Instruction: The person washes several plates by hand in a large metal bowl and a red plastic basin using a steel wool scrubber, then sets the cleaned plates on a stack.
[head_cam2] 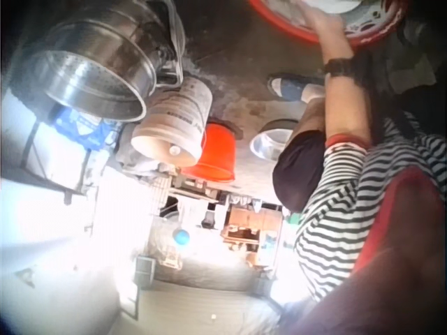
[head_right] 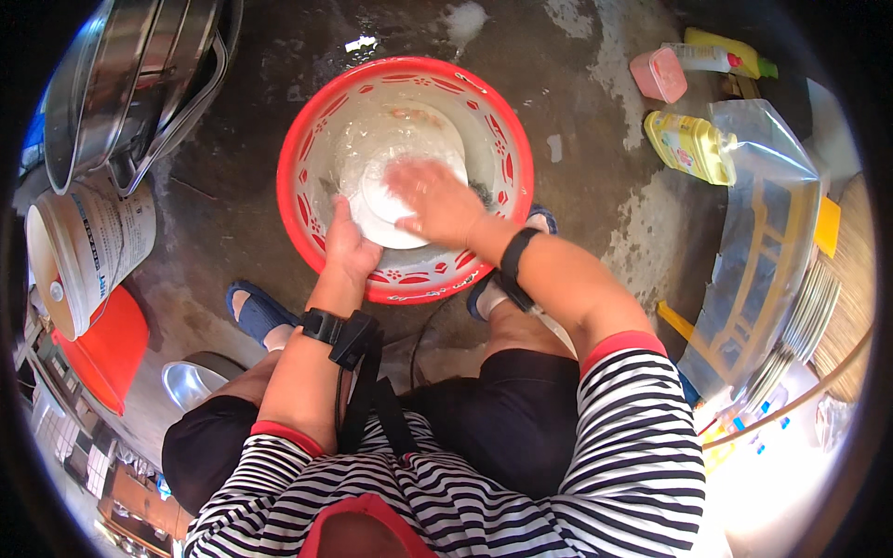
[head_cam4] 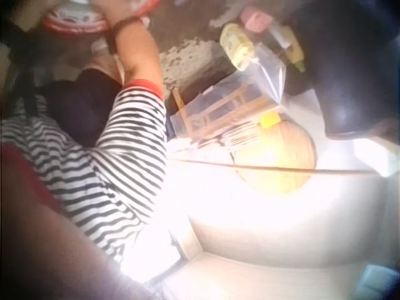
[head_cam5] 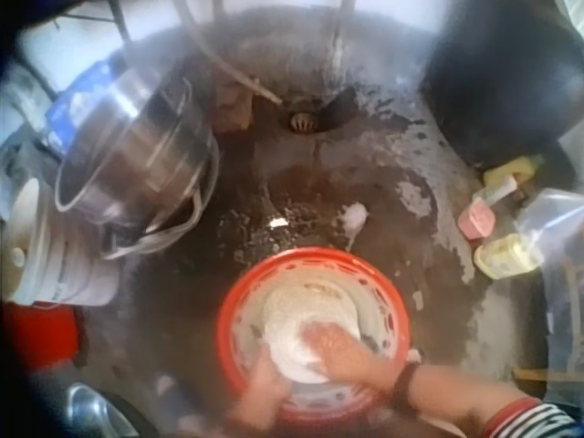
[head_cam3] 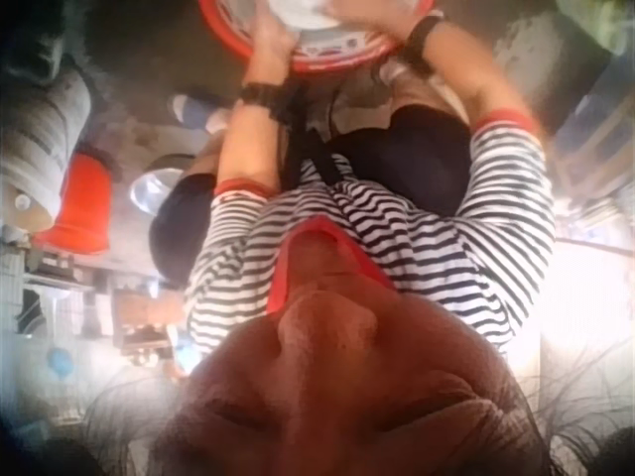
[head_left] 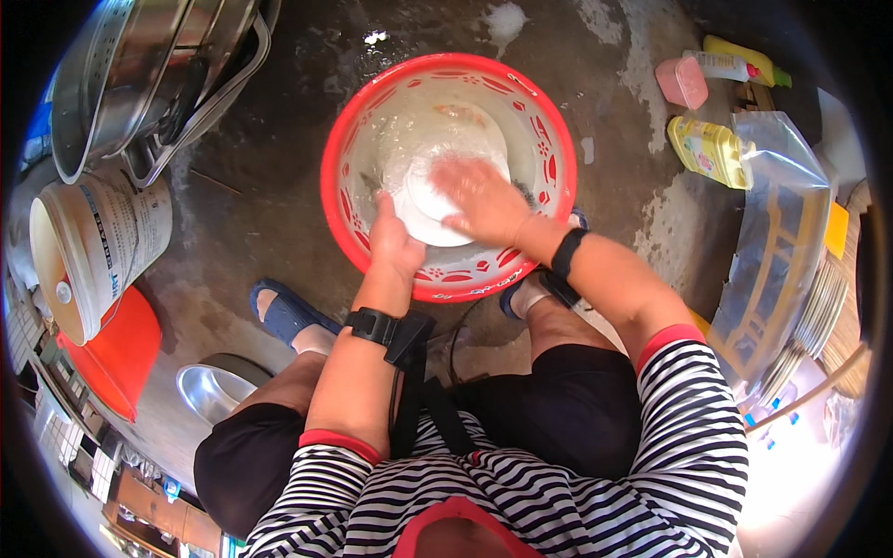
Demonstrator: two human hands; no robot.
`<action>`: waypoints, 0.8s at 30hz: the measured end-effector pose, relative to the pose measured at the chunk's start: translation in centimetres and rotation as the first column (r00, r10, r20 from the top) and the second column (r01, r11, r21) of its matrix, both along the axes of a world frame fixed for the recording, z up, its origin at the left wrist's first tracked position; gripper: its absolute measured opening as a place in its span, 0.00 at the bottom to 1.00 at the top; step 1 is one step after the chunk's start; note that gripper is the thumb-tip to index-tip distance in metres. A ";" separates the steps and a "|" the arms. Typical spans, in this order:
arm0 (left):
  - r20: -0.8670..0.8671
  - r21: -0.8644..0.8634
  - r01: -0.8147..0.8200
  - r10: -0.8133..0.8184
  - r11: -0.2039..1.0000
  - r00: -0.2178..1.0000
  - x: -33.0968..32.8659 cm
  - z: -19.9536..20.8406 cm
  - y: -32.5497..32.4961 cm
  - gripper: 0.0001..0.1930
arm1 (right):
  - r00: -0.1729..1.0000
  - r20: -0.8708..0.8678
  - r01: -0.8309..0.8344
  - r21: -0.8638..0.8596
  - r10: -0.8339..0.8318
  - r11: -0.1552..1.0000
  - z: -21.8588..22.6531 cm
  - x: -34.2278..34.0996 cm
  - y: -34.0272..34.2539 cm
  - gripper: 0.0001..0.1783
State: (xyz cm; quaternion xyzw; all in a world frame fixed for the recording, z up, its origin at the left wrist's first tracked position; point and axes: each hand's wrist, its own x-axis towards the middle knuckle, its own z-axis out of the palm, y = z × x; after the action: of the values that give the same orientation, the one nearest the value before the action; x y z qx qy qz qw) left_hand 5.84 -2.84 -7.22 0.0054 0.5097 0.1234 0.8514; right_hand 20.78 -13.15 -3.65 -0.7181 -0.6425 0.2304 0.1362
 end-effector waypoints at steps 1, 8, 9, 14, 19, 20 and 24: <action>0.004 0.009 -0.018 0.018 1.000 1.000 0.0 -0.1 -0.1 0.29 | 0.998 0.048 0.051 -0.046 -0.049 0.998 0.2 1.0 0.9 0.29; 0.017 -0.026 -0.039 0.039 0.999 0.999 0.9 1.7 0.4 0.29 | 0.905 0.295 0.320 0.002 -0.307 0.947 -2.3 0.6 6.0 0.25; 0.085 -0.049 -0.061 0.065 0.997 0.994 0.8 1.6 0.3 0.28 | 0.963 0.172 0.206 0.017 -0.205 0.978 -2.5 -0.3 5.7 0.24; 0.016 -0.068 -0.026 0.027 0.997 1.000 -0.6 0.2 0.7 0.24 | 0.965 -0.101 -0.223 0.186 0.244 0.957 1.7 -1.5 1.3 0.19; -0.038 0.134 -0.048 0.053 0.990 0.998 0.5 2.2 0.6 0.17 | 0.950 -0.091 -0.299 0.022 0.300 0.954 3.3 2.1 -4.6 0.17; -0.040 0.229 -0.072 0.083 0.971 0.996 0.7 2.8 0.8 0.17 | 0.994 -0.036 -0.108 -0.010 0.107 0.994 3.0 2.6 -5.0 0.17; -0.085 0.471 0.030 0.011 0.882 0.996 0.6 5.6 1.6 0.15 | 0.933 -0.035 0.359 0.142 -0.358 0.922 3.3 4.2 -3.1 0.16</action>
State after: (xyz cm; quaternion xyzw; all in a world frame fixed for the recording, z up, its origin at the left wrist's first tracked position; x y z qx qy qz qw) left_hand 6.43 -1.23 -1.66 0.2202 0.5002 0.2392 0.8025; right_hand 25.03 -16.27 -0.40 -0.8106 -0.5147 0.1572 0.2309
